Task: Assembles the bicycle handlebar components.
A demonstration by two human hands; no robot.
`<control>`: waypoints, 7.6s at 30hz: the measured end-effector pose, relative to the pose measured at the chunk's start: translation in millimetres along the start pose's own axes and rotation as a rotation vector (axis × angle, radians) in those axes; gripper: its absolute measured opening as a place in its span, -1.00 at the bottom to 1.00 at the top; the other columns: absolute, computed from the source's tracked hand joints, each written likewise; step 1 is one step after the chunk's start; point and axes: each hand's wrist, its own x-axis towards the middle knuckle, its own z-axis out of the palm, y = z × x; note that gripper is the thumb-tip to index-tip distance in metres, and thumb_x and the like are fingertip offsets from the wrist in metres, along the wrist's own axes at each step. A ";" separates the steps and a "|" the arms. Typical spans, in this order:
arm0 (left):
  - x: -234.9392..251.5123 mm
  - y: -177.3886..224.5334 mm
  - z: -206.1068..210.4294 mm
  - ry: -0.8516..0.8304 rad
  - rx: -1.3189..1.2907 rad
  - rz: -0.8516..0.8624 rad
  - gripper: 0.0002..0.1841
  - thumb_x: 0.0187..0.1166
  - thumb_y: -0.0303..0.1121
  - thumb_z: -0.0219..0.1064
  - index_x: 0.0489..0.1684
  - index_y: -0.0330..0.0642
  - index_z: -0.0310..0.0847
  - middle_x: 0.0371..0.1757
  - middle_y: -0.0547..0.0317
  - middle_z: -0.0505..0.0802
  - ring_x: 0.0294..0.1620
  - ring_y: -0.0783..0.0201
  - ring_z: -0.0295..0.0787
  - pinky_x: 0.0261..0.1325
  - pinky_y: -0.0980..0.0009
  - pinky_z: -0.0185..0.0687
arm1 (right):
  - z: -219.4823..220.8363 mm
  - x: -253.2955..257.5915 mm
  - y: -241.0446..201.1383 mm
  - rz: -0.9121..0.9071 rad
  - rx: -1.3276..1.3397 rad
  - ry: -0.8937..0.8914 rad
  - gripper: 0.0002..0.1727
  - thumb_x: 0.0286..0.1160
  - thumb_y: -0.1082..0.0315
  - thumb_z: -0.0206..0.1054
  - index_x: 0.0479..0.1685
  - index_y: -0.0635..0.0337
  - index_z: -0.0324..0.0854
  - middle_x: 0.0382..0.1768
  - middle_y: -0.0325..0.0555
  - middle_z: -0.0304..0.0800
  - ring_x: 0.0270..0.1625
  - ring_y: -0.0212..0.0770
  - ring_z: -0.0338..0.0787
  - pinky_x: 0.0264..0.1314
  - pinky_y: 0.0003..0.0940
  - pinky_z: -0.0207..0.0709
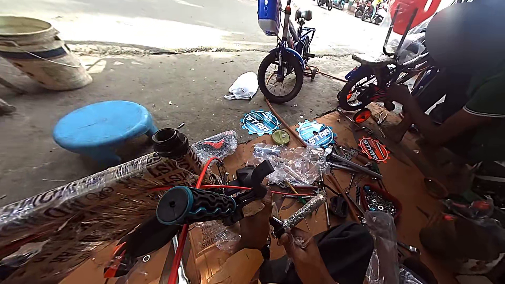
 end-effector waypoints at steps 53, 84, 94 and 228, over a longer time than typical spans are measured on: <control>4.2 -0.6 -5.3 -0.629 -0.080 -0.341 -0.71 0.53 -0.18 0.33 -0.65 0.06 0.52 -0.73 0.50 0.49 -0.72 0.60 0.37 -0.58 0.64 0.32 | -93.4 57.0 -108.8 -0.163 -0.477 -0.547 -0.78 0.62 0.33 0.21 -0.13 0.09 0.80 -0.02 -0.25 0.71 0.14 -0.40 0.63 0.22 -0.41 0.53; 13.2 8.8 -11.6 -0.211 -0.075 -0.183 -0.73 0.56 -0.25 0.14 -0.63 0.06 0.46 -0.79 0.46 0.46 -0.76 0.56 0.39 -0.60 0.62 0.38 | -65.8 -41.5 -50.7 -0.305 -0.086 0.059 -0.67 0.62 0.02 0.27 0.30 -0.23 0.54 -0.13 -0.52 0.73 -0.10 -0.51 0.71 0.03 -0.49 0.62; -1.2 17.0 1.9 -0.584 -0.070 -0.342 -0.74 0.38 -0.11 0.43 -0.69 0.15 0.55 -0.72 0.51 0.52 -0.73 0.61 0.40 -0.61 0.66 0.37 | -103.5 35.2 -68.1 0.126 0.462 0.201 -0.71 0.50 0.42 0.10 0.09 0.17 0.64 -0.34 -0.21 0.68 -0.41 -0.37 0.65 -0.31 -0.44 0.59; 10.4 -4.6 -13.8 -0.651 0.102 -0.146 -0.60 0.61 0.11 0.33 -0.14 -0.08 0.74 -0.12 0.17 0.85 -0.02 0.27 0.77 0.14 0.34 0.69 | -199.0 -37.8 -67.3 0.134 -0.997 0.436 -0.52 0.57 0.05 0.35 0.39 0.05 0.68 0.19 0.01 0.79 -0.04 -0.02 0.86 0.03 0.10 0.76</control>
